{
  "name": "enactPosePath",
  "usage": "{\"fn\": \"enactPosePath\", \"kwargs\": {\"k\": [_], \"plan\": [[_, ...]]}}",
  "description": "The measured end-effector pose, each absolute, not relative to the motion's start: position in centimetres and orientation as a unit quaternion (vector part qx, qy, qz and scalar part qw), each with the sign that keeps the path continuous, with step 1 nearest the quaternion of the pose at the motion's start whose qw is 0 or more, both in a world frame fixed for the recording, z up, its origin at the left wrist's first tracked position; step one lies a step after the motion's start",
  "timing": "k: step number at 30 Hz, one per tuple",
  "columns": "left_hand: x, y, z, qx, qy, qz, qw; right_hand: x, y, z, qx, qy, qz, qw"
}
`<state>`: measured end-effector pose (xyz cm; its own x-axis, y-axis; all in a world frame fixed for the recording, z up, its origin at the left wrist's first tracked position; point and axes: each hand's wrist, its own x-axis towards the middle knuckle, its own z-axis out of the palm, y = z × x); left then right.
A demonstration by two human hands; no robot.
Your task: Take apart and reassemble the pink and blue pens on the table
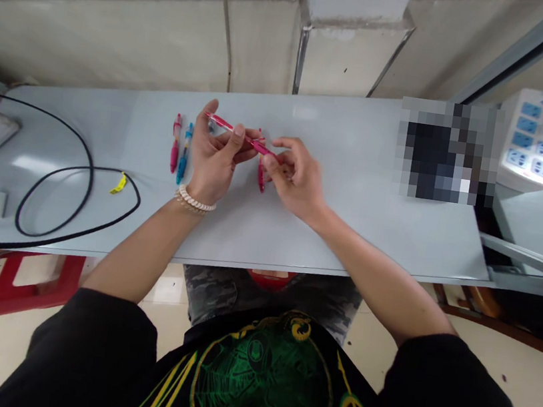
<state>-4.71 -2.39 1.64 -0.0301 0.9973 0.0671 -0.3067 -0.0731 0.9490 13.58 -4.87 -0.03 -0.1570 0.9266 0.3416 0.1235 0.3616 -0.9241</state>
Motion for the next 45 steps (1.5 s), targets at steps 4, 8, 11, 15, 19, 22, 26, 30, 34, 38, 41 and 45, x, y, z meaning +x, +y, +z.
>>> {"fn": "enactPosePath", "kwargs": {"k": [4, 8, 11, 15, 19, 22, 26, 30, 34, 38, 41, 45], "plan": [[-4.66, -2.33, 1.55, 0.416, 0.379, 0.616, 0.551, 13.67, -5.01, -0.16, -0.409, -0.68, 0.33, 0.511], [-4.59, -2.47, 1.68, 0.418, 0.392, 0.597, 0.562, 13.73, -5.07, -0.15, -0.42, -0.681, 0.331, 0.5], [-4.82, -2.28, 1.46, 0.411, 0.372, 0.603, 0.574, 13.7, -5.06, -0.1, -0.412, -0.679, 0.314, 0.521], [-5.09, -1.99, 1.23, 0.417, 0.376, 0.579, 0.591, 13.78, -5.01, -0.04, -0.425, -0.683, 0.317, 0.503], [-4.72, -2.24, 1.54, 0.421, 0.384, 0.594, 0.567, 13.8, -4.88, -0.2, -0.42, -0.681, 0.31, 0.513], [-4.33, -2.55, 1.84, 0.422, 0.383, 0.604, 0.557, 13.76, -4.85, -0.26, -0.418, -0.69, 0.321, 0.497], [-4.3, -2.59, 1.96, 0.42, 0.391, 0.601, 0.557, 13.77, -4.92, -0.11, -0.421, -0.686, 0.319, 0.5], [-4.61, -2.35, 1.97, 0.419, 0.395, 0.591, 0.564, 13.83, -4.9, -0.1, -0.432, -0.69, 0.32, 0.485], [-4.78, -2.22, 2.05, 0.414, 0.381, 0.585, 0.584, 13.86, -4.85, -0.23, -0.442, -0.696, 0.301, 0.478], [-4.76, -2.25, 2.12, 0.413, 0.394, 0.584, 0.578, 13.85, -4.94, -0.09, -0.456, -0.685, 0.298, 0.484], [-4.75, -2.22, 2.04, 0.41, 0.4, 0.589, 0.57, 13.85, -4.96, 0.02, -0.455, -0.691, 0.295, 0.478], [-4.87, -2.07, 1.85, 0.405, 0.386, 0.587, 0.584, 13.85, -4.96, -0.02, -0.454, -0.693, 0.298, 0.473]]}}
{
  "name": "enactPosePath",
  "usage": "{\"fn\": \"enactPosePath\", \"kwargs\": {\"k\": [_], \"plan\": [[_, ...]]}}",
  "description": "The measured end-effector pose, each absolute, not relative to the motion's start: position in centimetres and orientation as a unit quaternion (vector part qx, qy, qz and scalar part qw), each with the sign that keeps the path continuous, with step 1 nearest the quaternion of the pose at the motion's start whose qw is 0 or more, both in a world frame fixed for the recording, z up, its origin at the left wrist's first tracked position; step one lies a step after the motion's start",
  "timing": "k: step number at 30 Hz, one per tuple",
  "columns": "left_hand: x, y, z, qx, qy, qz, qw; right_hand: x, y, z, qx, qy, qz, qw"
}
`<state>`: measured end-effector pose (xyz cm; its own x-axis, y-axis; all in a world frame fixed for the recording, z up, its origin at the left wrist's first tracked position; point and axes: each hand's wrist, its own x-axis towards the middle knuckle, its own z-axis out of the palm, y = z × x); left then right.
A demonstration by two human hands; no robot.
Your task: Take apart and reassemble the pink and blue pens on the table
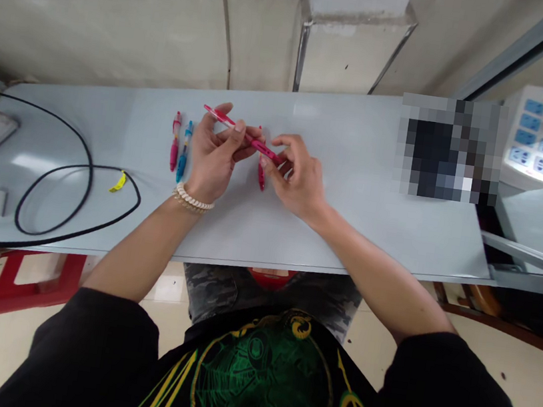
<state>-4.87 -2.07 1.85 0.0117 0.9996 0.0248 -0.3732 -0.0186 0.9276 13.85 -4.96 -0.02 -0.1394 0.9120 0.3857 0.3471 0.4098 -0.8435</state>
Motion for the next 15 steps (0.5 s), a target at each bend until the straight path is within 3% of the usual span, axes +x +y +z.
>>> {"fn": "enactPosePath", "kwargs": {"k": [15], "plan": [[-5.1, -1.8, 1.0, 0.457, 0.37, 0.577, 0.567, 14.1, -5.2, 1.0, -0.47, -0.702, 0.319, 0.429]]}}
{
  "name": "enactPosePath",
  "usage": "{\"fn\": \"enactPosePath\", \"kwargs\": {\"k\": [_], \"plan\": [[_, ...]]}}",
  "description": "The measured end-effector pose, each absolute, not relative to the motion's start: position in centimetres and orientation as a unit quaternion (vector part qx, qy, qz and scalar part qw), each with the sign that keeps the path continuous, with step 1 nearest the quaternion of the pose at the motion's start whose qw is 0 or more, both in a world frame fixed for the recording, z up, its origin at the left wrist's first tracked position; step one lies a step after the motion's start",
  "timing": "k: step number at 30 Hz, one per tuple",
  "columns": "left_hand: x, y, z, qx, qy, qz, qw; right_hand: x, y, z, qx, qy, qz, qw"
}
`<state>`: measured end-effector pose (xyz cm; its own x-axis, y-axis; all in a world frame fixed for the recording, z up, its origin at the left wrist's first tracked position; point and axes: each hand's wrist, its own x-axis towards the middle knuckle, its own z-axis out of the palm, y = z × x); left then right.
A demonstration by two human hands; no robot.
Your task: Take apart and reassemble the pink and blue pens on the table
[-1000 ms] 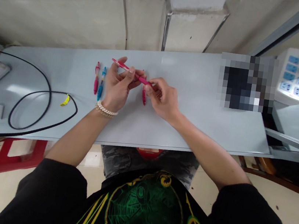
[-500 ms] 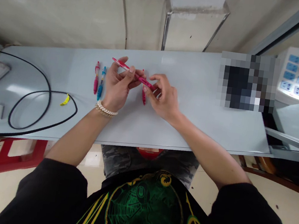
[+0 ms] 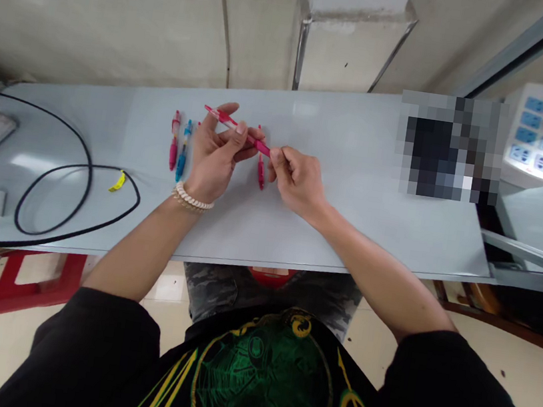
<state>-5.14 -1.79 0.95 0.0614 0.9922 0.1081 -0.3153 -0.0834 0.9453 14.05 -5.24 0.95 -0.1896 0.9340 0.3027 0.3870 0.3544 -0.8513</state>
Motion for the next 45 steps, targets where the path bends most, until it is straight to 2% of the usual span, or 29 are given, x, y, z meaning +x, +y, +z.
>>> {"fn": "enactPosePath", "kwargs": {"k": [6, 9, 12, 23, 29, 45], "plan": [[-5.4, -1.5, 0.7, 0.489, 0.361, 0.575, 0.548, 13.7, -5.2, 1.3, -0.437, -0.649, 0.462, 0.417], [-5.3, -1.5, 0.8, 0.497, 0.356, 0.575, 0.543, 13.7, -5.1, 1.3, -0.425, -0.633, 0.494, 0.418], [-5.3, -1.5, 0.9, 0.502, 0.345, 0.576, 0.545, 13.7, -5.2, 1.2, -0.417, -0.651, 0.464, 0.431], [-4.9, -1.1, 0.4, 0.477, 0.393, 0.607, 0.5, 13.3, -5.1, -0.3, -0.404, -0.741, 0.363, 0.394], [-4.7, -1.4, 0.9, 0.478, 0.396, 0.605, 0.499, 13.4, -5.1, -0.2, -0.4, -0.752, 0.345, 0.394], [-4.4, -2.4, 2.2, 0.482, 0.402, 0.584, 0.515, 13.4, -5.3, 0.7, -0.417, -0.772, 0.35, 0.329]]}}
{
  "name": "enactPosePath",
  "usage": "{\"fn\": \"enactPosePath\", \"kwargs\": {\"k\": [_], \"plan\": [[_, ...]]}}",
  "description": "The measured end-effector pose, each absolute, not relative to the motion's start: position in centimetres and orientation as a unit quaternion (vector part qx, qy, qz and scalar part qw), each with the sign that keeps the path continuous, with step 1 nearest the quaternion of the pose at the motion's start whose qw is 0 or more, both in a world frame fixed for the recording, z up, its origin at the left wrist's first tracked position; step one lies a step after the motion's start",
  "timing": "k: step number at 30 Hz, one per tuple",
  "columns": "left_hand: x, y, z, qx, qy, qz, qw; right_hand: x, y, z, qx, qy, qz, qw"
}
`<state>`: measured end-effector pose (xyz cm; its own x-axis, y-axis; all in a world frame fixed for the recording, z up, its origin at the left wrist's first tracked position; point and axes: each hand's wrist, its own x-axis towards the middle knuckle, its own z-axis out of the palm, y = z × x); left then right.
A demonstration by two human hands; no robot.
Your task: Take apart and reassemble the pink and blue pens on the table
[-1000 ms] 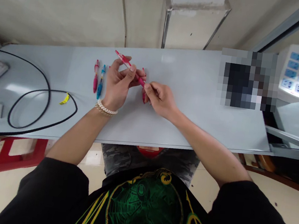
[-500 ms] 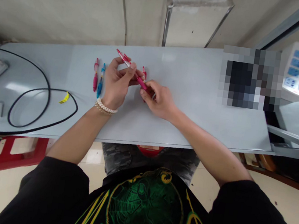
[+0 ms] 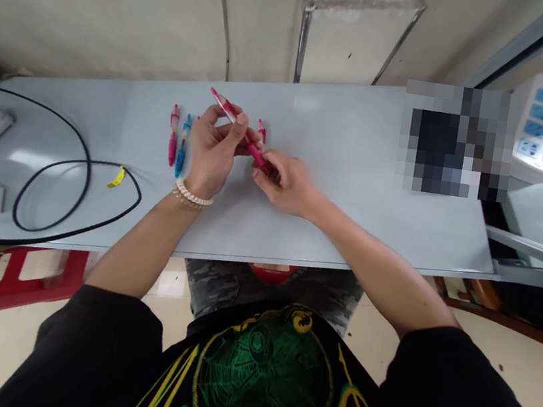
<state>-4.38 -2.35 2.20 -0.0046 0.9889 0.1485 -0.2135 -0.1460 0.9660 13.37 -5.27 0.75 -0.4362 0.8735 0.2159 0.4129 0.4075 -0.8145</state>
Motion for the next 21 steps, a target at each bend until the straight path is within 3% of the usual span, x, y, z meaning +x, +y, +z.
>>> {"fn": "enactPosePath", "kwargs": {"k": [21], "plan": [[-4.3, -1.6, 1.0, 0.473, 0.407, 0.596, 0.505, 13.5, -5.4, 0.8, -0.405, -0.799, 0.339, 0.289]]}}
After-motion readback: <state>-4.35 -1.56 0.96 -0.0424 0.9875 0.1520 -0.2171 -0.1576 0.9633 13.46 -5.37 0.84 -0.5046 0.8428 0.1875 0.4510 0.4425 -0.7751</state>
